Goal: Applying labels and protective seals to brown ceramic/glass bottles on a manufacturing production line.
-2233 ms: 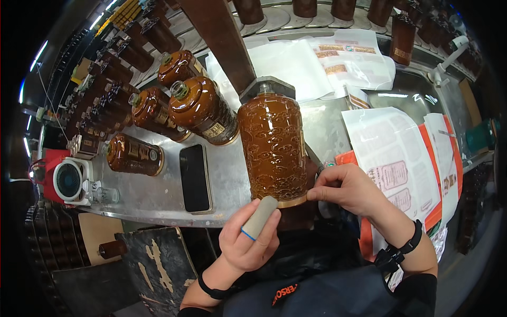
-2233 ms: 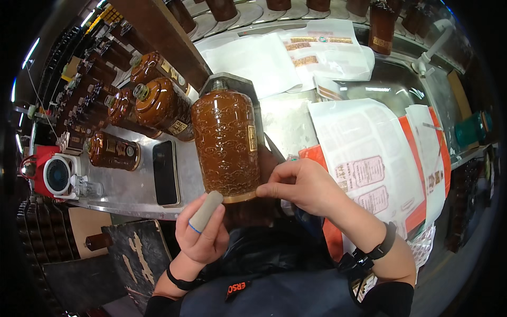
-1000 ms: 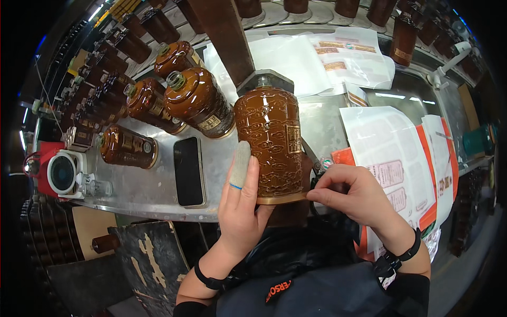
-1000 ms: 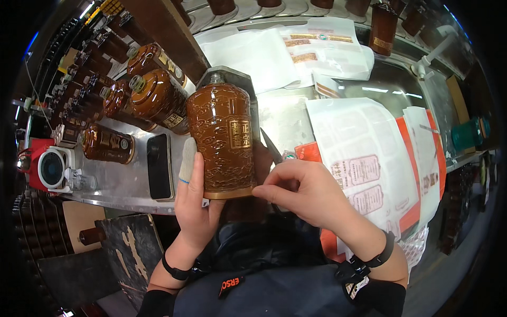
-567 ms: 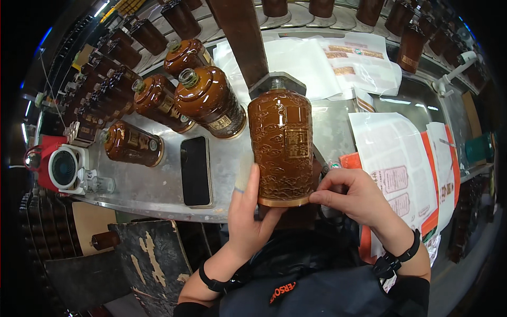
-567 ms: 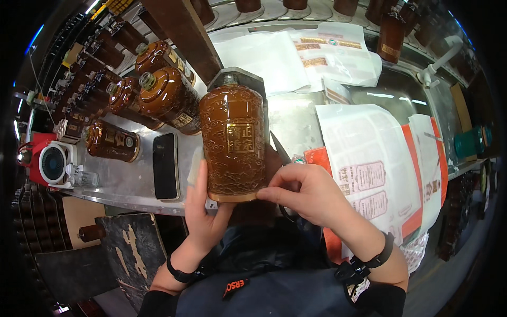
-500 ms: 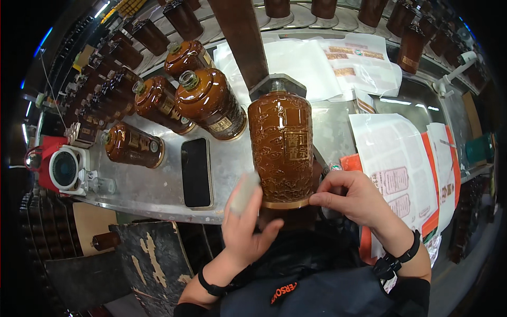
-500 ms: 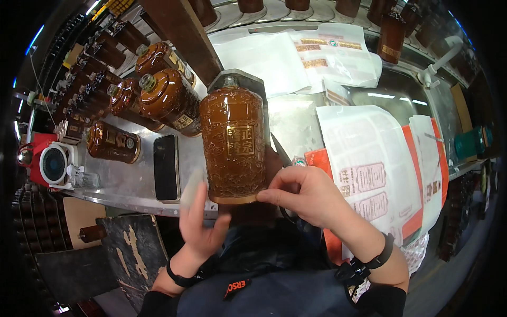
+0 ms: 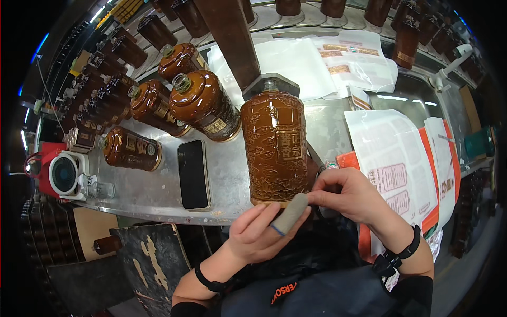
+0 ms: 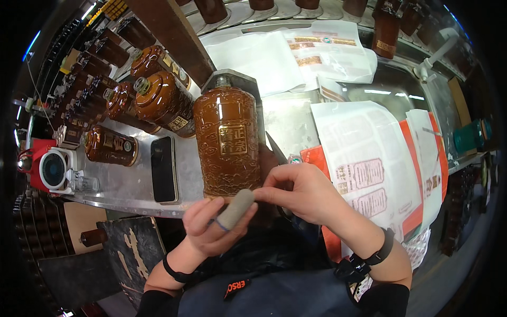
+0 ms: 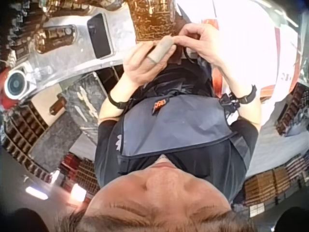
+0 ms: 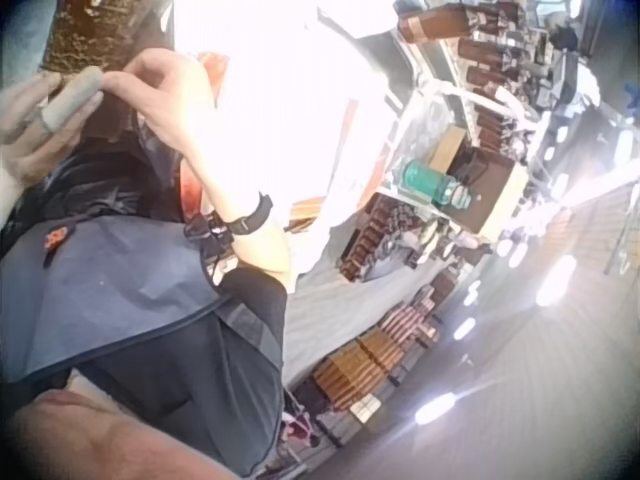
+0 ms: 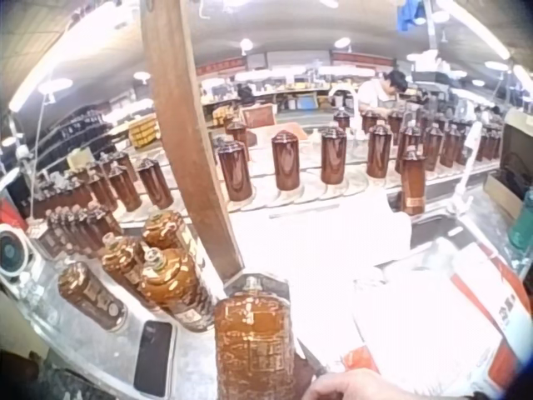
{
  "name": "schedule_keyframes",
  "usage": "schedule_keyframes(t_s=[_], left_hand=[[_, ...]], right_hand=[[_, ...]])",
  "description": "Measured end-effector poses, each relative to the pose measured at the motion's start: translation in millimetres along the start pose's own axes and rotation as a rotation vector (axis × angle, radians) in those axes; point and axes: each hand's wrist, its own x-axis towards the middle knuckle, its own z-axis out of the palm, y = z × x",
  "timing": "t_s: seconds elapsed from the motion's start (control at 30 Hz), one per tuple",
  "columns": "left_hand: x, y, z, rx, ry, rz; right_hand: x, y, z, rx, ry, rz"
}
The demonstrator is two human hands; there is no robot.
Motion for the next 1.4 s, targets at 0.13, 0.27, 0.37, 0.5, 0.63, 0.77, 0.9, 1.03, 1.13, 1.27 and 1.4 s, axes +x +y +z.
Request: schedule_keyframes(t_s=[0.13, 0.27, 0.37, 0.5, 0.63, 0.77, 0.9, 1.03, 1.13, 1.27, 1.4], left_hand=[[-1.9, 2.9, -1.5, -0.099, 0.008, -0.059], [-4.0, 2.3, -13.7, -0.104, -0.026, -0.249], [1.8, 2.8, -10.6, -0.124, -0.043, -0.198], [10.5, 5.3, 2.4, -0.108, -0.027, -0.066], [23.0, 0.1, 4.2, -0.063, -0.065, -0.337], [17.9, -8.5, 5.0, -0.096, -0.06, -0.393], [8.5, -7.6, 7.9, -0.232, -0.032, -0.524], [1.2, -5.1, 8.3, -0.329, -0.039, -0.63], [-1.0, -3.2, 9.3, -0.407, -0.017, -0.696], [-6.6, -1.6, 11.7, -0.453, 0.033, -0.702], [-13.2, 4.2, -8.0, -0.215, 0.017, -0.507]], right_hand=[[0.4, -2.3, -1.8, 0.008, -0.017, 0.064], [0.8, 1.3, -0.8, 0.05, -0.018, 0.058], [1.0, 1.5, -1.8, 0.065, -0.033, 0.07], [1.8, 6.2, -0.3, 0.051, -0.024, 0.014], [-1.7, 7.6, 4.2, 0.025, 0.075, -0.121], [-14.2, -7.1, 0.7, 0.012, 0.061, -0.032], [-14.3, -9.7, -1.2, 0.033, 0.051, -0.01], [-9.7, -8.9, 2.0, -0.008, 0.08, -0.017], [-7.2, -6.2, 2.3, -0.015, 0.062, -0.001], [-4.0, -5.2, 3.6, -0.079, 0.079, -0.036], [-1.2, -4.9, 2.5, -0.021, 0.047, 0.021]])
